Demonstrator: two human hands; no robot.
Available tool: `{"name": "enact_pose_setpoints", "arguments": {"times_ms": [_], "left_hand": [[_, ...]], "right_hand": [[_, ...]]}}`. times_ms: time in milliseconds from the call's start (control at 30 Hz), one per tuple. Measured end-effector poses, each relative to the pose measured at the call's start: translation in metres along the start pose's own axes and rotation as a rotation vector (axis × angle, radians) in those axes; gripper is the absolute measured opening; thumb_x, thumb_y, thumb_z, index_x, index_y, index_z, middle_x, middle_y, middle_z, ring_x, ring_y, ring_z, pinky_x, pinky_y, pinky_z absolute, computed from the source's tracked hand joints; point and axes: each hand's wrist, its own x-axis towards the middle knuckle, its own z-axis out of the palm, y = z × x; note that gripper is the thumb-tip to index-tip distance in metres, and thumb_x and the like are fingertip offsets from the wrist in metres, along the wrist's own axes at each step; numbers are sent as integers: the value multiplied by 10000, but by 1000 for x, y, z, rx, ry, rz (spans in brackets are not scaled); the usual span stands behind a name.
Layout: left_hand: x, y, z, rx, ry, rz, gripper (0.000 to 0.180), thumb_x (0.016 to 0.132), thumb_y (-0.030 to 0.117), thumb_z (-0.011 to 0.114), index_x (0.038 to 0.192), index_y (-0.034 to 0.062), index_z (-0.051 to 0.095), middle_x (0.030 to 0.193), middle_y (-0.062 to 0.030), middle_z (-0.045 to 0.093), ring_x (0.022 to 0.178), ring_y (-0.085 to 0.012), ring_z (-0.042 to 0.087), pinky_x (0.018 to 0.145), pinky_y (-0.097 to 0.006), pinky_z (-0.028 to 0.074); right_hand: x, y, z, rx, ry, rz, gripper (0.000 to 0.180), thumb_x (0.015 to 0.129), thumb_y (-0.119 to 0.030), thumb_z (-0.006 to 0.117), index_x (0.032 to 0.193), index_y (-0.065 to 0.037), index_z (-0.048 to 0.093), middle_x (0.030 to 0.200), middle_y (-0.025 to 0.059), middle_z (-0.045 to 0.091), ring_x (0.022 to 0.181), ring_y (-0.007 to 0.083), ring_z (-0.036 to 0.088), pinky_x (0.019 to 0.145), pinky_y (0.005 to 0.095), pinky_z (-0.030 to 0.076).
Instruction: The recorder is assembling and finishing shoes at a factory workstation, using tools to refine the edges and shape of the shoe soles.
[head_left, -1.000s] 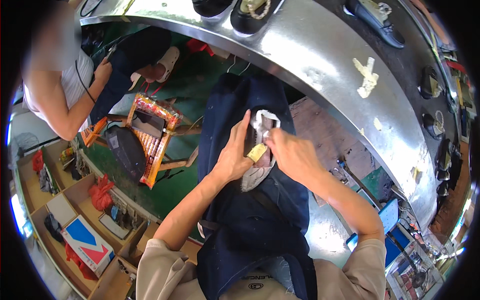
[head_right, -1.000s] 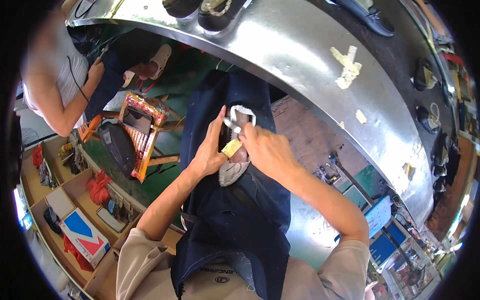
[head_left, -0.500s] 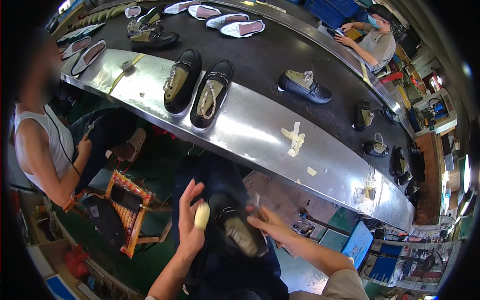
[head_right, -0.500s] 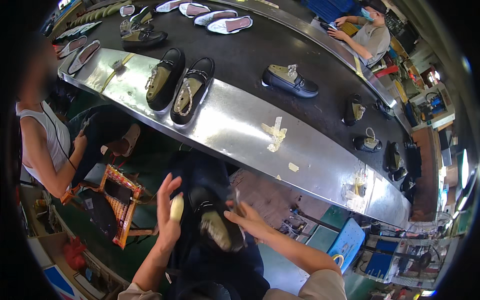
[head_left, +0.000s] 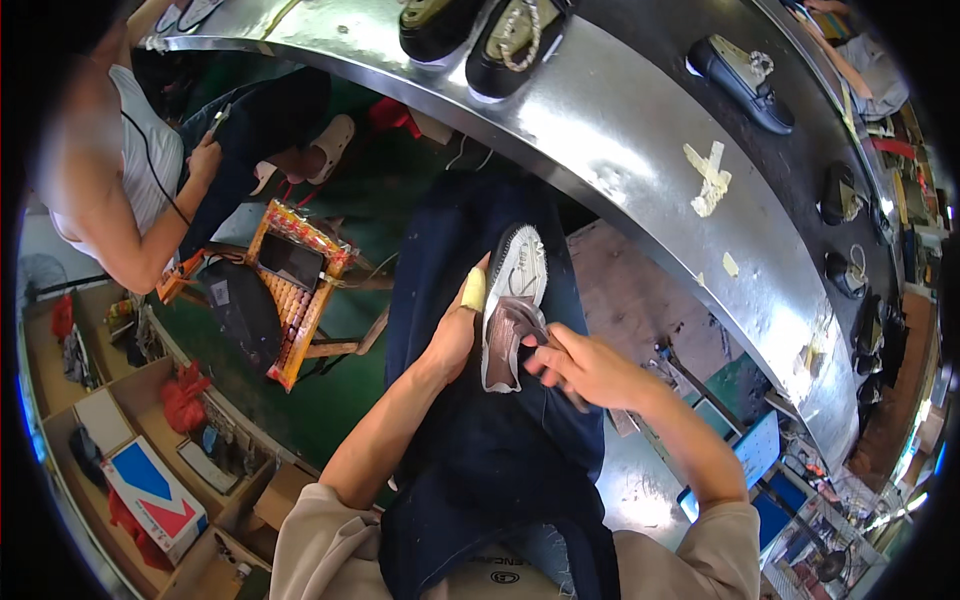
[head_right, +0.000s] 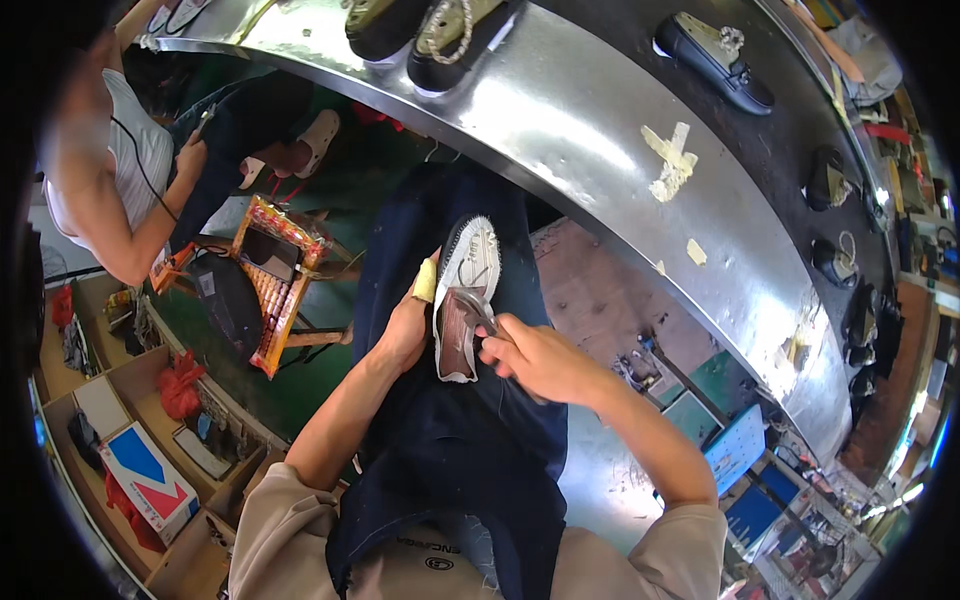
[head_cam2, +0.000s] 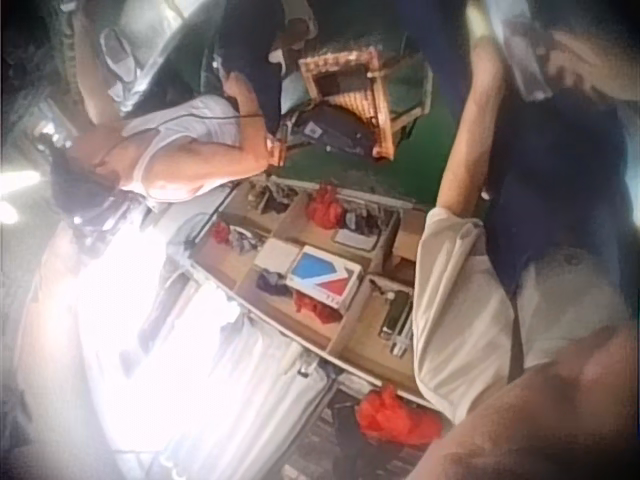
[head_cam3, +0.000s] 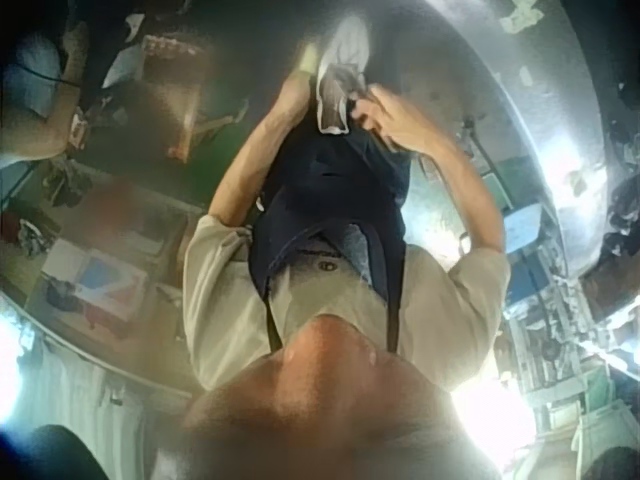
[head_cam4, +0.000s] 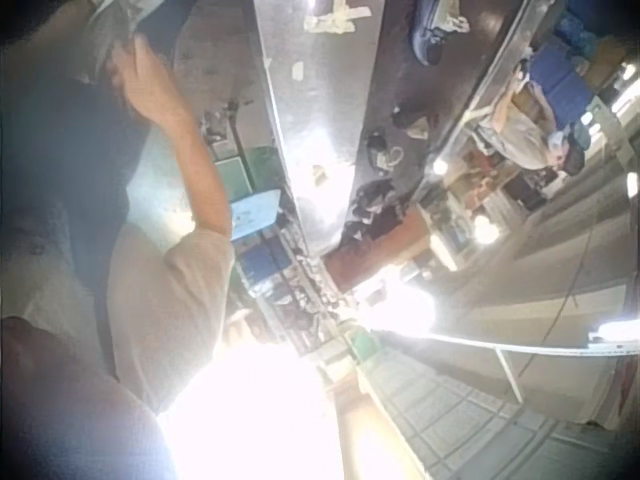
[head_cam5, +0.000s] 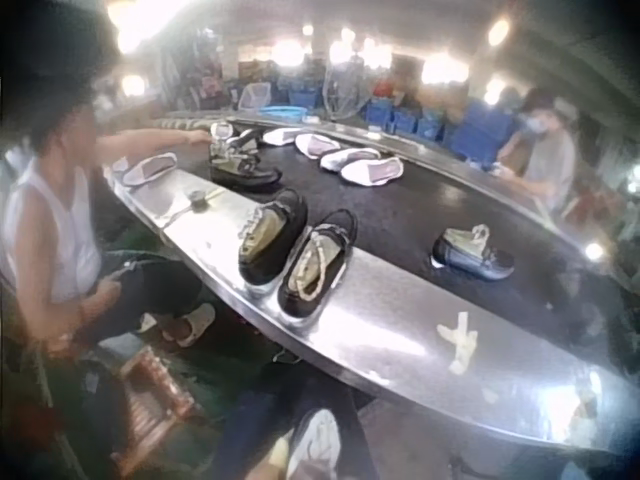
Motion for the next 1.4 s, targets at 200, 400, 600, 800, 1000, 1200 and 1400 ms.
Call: {"name": "enact_pose_setpoints", "arguments": {"times_ms": [200,400,600,800,1000,1200,1400], "left_hand": [[-11,-13,-8,191,-53,127,574,1153,364,300,1661,115,202,1638,-101,374,1498,-230,365,1245,-369,273],[-14,-22,-16,384,-88,212,623,1143,405,325,1660,89,184,1695,-131,254,1566,-229,208,1269,-346,176],[-17,-24,-6,482,-81,321,585,1145,266,343,1673,120,137,1720,-132,187,1583,-259,170,1278,-356,140],[-12,-33,-22,-87,-95,152,673,1109,302,448,1678,145,125,1728,-105,158,1576,-249,191,1282,-392,152],[-3,-47,-17,301,86,284,690,1101,235,466,1667,103,94,1629,-167,342,1454,-263,404,1174,-379,365],[-3,-32,-19,721,27,536,805,1045,215,593,1643,2,98,1563,-268,407,1419,-335,460,1180,-395,354],[-14,-23,-22,756,-218,374,1089,966,235,718,1630,-3,-110,1697,-275,102,1572,-354,190,1260,-392,214]], "right_hand": [[-3,-7,22,-549,192,-180,282,1084,-251,512,1227,-12,554,862,97,720,730,253,712,674,378,549],[-4,-27,9,-547,214,-156,213,1075,-225,530,1098,-15,509,799,169,702,734,402,693,616,458,526],[-9,-43,-3,-1023,161,-269,263,1057,-260,561,985,-11,521,743,186,686,673,347,704,562,436,541],[18,-13,26,-801,210,-232,302,1043,-294,590,949,-19,510,690,200,670,598,379,684,515,455,532],[28,11,53,-98,334,-131,274,1060,-275,554,1035,-9,497,771,191,707,668,412,698,581,493,535],[2,-18,18,-492,341,-90,300,1053,-297,565,1046,-2,513,747,197,688,688,392,697,583,470,530],[30,4,6,-771,276,-327,258,1017,-266,625,1094,-29,561,778,161,703,704,391,701,599,461,539]]}}
